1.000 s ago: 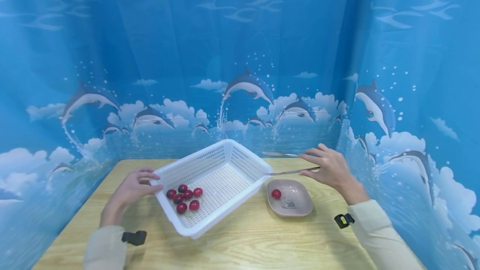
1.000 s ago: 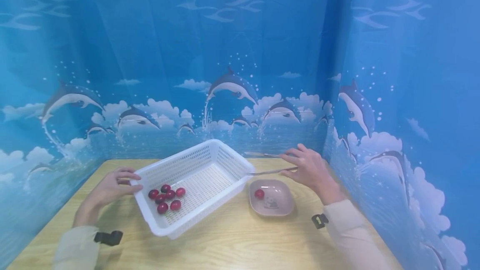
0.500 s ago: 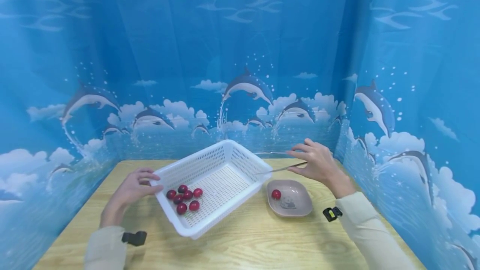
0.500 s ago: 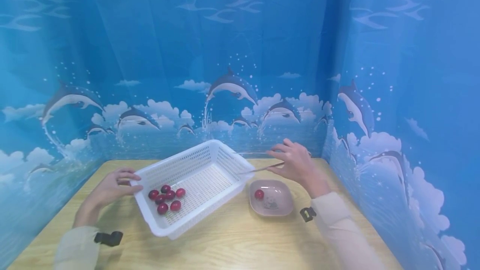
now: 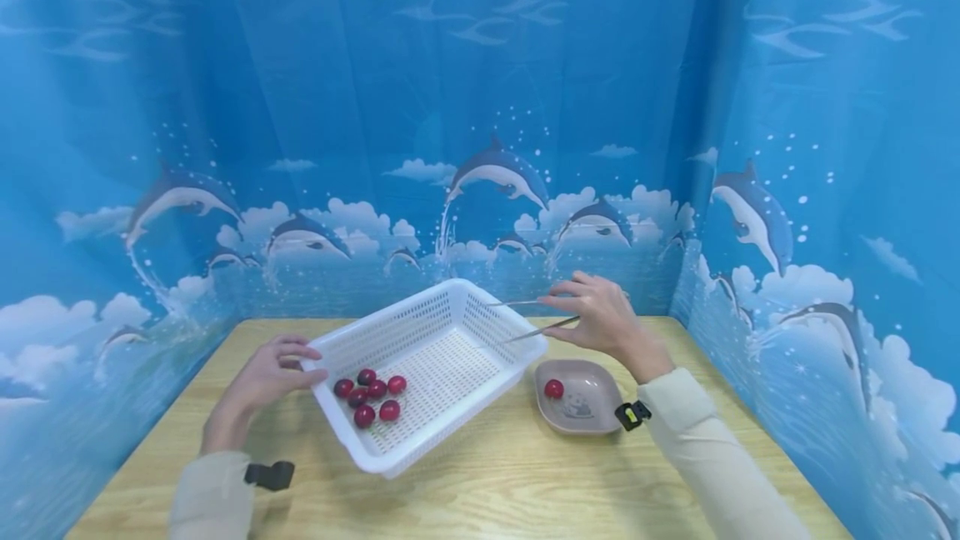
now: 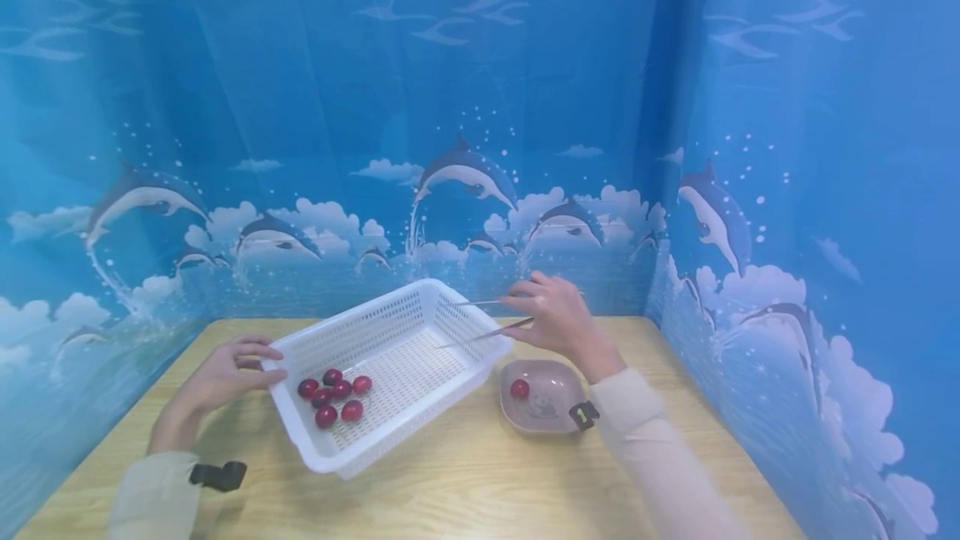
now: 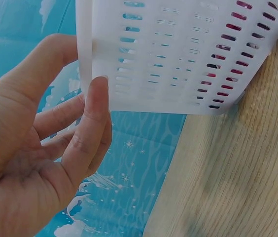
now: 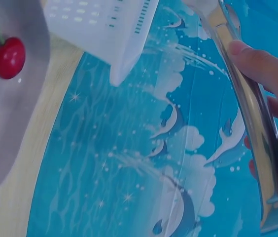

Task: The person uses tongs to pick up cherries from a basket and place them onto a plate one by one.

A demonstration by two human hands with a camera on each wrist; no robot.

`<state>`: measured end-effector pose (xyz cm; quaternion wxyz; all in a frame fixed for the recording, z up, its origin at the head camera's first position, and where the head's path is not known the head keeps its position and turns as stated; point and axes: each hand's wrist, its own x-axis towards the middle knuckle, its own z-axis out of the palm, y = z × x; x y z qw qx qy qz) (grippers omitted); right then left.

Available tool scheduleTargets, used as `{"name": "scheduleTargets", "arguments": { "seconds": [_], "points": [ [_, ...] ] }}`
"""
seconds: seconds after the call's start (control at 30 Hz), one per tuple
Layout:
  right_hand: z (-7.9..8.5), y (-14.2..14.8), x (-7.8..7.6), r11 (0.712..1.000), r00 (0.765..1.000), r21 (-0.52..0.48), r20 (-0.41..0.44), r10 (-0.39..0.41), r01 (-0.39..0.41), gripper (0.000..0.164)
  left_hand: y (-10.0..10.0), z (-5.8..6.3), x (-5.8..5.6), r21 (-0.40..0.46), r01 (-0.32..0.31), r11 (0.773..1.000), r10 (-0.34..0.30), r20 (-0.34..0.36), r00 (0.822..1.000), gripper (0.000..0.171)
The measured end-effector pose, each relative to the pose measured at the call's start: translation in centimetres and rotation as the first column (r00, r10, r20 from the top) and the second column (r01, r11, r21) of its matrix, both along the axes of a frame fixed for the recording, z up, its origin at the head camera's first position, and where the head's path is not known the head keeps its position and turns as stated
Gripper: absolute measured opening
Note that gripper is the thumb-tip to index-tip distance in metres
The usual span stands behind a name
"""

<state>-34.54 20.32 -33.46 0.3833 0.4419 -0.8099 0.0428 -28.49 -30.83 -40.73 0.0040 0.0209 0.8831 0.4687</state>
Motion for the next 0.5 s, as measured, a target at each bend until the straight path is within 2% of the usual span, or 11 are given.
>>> {"name": "scheduleTargets", "arguments": {
  "seconds": [0.5],
  "points": [
    [0.5,-4.4,-1.1,0.997,0.997,0.063,0.06,0.051,-0.054,0.039,0.0,0.0,0.0,-0.008,0.005,1.0,-0.005,-0.003,1.0,0.059]
  ]
}}
